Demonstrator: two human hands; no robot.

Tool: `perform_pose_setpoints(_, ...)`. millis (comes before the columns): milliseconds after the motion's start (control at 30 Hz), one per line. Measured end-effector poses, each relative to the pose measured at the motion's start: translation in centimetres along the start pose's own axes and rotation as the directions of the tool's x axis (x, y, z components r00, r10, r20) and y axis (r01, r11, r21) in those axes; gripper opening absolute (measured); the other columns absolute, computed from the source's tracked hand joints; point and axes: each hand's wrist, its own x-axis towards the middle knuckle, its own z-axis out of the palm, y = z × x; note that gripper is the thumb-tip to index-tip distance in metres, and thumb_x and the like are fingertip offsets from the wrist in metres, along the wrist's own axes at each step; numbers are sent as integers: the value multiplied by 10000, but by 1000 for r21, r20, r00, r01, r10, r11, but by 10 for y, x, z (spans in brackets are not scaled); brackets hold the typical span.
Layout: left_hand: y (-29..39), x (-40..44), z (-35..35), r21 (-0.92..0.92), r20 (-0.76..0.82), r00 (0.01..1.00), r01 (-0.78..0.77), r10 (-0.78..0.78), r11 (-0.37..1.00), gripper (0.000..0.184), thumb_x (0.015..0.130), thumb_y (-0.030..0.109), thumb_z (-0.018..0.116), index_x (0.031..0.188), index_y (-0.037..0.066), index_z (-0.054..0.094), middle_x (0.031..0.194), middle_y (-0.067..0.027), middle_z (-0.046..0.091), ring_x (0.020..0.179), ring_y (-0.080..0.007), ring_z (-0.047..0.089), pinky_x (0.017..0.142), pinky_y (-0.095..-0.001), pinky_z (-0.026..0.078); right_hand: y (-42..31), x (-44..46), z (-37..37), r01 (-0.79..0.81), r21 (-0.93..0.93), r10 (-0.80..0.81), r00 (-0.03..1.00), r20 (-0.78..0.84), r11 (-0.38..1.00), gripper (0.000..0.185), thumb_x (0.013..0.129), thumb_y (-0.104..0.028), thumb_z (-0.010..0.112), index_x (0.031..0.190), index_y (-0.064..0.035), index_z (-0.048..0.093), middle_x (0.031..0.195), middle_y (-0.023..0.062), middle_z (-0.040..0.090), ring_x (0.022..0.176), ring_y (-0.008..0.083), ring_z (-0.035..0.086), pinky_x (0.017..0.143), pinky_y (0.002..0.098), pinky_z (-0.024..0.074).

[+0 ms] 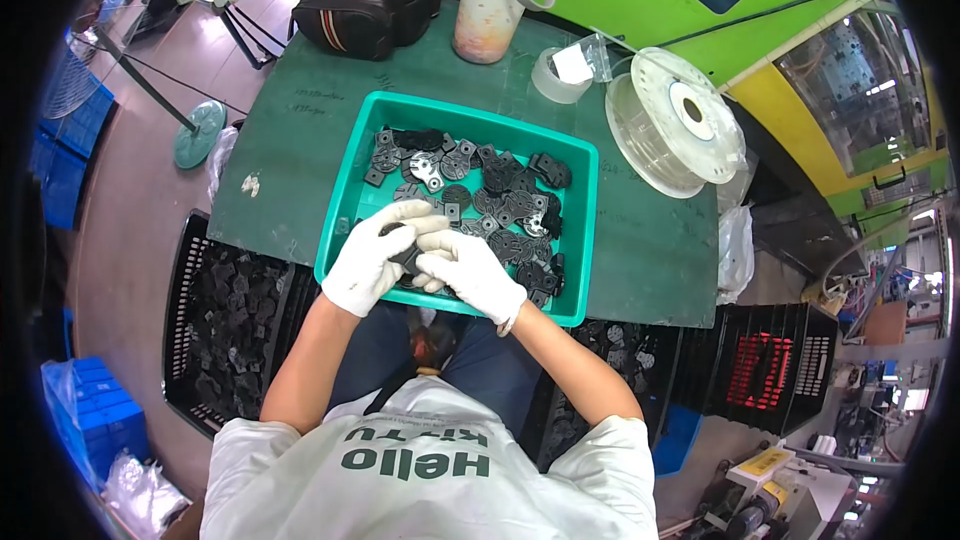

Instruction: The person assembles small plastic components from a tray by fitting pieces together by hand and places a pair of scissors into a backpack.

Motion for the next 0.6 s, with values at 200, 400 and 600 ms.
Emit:
perform_pose_setpoints(200,-2,5,0,-306,-432,893,-278,128,910,309,890,164,561,1139,4,473,972,-135,547,889,-265,564,805,-442,500,-16,40,-51,155,-951,-656,752,-63,268,219,794,-114,600,1012,-91,585,960,108,596,897,300,561,781,390,461)
perform_pose_setpoints(400,1,7,-3,-351,-488,872,-227,30,909,290,917,229,533,1114,19,504,1014,-130,557,865,-229,562,746,-395,501,-25,98,-80,239,-921,-599,703,383,-309,361,721,-100,635,1070,-73,548,1026,103,570,940,279,538,788,379,449)
perform_pose_setpoints(600,2,10,-5,-376,-478,878,-215,9,901,283,928,255,517,1084,19,515,975,-130,580,818,-224,574,703,-359,500,-30,77,-72,199,-979,-642,755,129,38,267,786,-201,649,1009,-59,604,852,144,622,785,260,608,729,359,481)
